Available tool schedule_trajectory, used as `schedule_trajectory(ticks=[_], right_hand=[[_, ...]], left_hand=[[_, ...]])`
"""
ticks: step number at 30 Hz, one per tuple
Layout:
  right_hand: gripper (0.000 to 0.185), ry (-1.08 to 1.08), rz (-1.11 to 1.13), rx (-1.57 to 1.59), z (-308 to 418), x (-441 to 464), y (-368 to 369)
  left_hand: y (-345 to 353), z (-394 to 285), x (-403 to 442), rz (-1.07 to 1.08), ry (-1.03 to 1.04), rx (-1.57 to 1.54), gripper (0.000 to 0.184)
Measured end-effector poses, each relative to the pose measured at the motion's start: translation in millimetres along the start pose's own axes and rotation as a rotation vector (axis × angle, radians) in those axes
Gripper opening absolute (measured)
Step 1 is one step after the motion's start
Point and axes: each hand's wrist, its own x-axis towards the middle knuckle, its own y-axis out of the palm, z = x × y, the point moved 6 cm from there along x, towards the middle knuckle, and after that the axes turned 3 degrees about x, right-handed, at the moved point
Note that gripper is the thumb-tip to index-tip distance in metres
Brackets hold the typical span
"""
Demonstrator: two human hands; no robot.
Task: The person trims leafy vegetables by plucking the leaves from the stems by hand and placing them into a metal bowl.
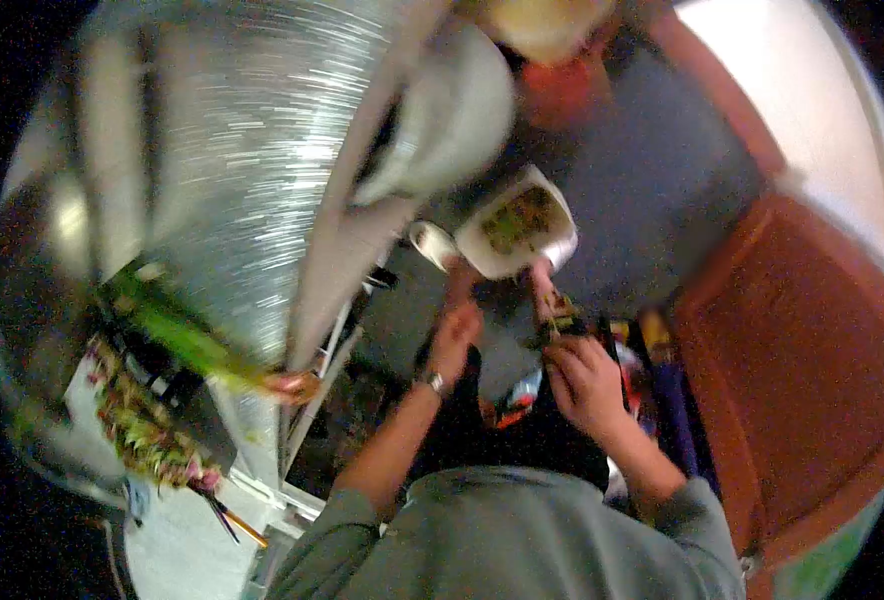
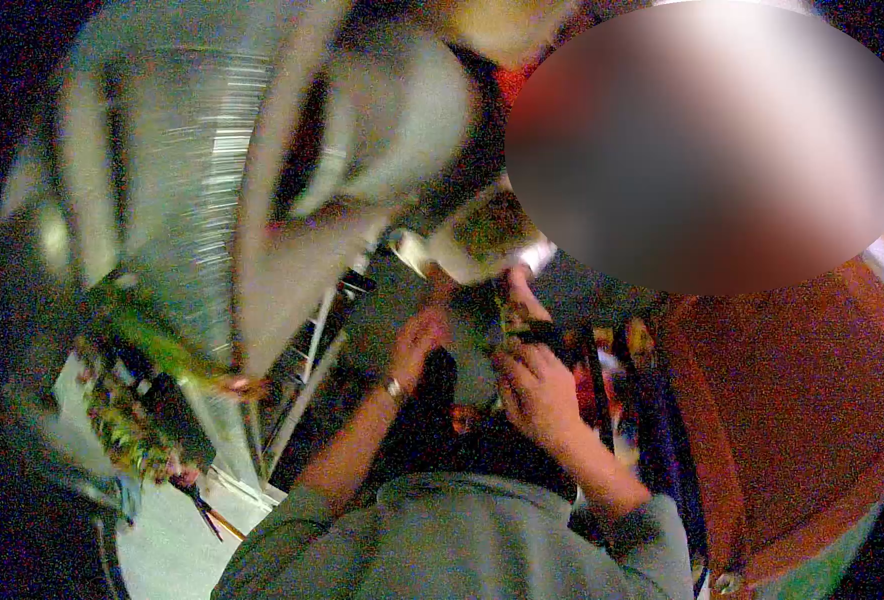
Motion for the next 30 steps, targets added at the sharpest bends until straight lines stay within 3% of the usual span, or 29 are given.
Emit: schedule_trajectory(ticks=[1, 5, 9, 11, 13, 16, 20, 23, 24, 25, 30], right_hand=[[0.028, -0.061, -0.058, 0.042, 27, 3, -17], [0.021, -0.304, -0.157, 0.017, 165, 1, -75], [0.024, -0.571, -0.209, 0.0, 295, 5, -140], [0.025, -0.759, -0.257, -0.059, 369, 12, -156], [0.026, -0.903, -0.334, -0.148, 425, 34, -172], [0.022, -1.1, -0.431, -0.193, 492, 80, -167], [0.02, -1.109, -0.386, -0.297, 543, 174, -141], [0.024, -0.787, -0.45, -0.392, 525, 226, -117], [0.025, -0.798, -0.447, -0.357, 529, 221, -107], [0.025, -0.816, -0.434, -0.325, 533, 214, -94], [0.022, -0.728, 0.035, -0.156, 542, 150, 29]], left_hand=[[-14, 25, -11, -0.032, 0.029, 0.076, 0.034], [-44, 4, -103, 0.022, 0.235, 0.04, 0.034], [-83, -44, -181, 0.024, 0.197, 0.01, 0.034], [-109, -37, -203, 0.012, 0.234, -0.006, 0.033], [-127, -23, -193, -0.054, 0.403, -0.148, 0.031], [-171, -68, -242, -0.094, 0.459, -0.123, 0.029], [-208, -54, -264, -0.168, 0.497, -0.28, 0.029], [-230, -30, -280, -0.198, 0.498, -0.395, 0.029], [-242, -41, -304, -0.235, 0.555, -0.401, 0.03], [-250, -33, -313, -0.248, 0.487, -0.435, 0.03], [-273, -7, -338, -0.438, 0.528, -0.522, 0.027]])
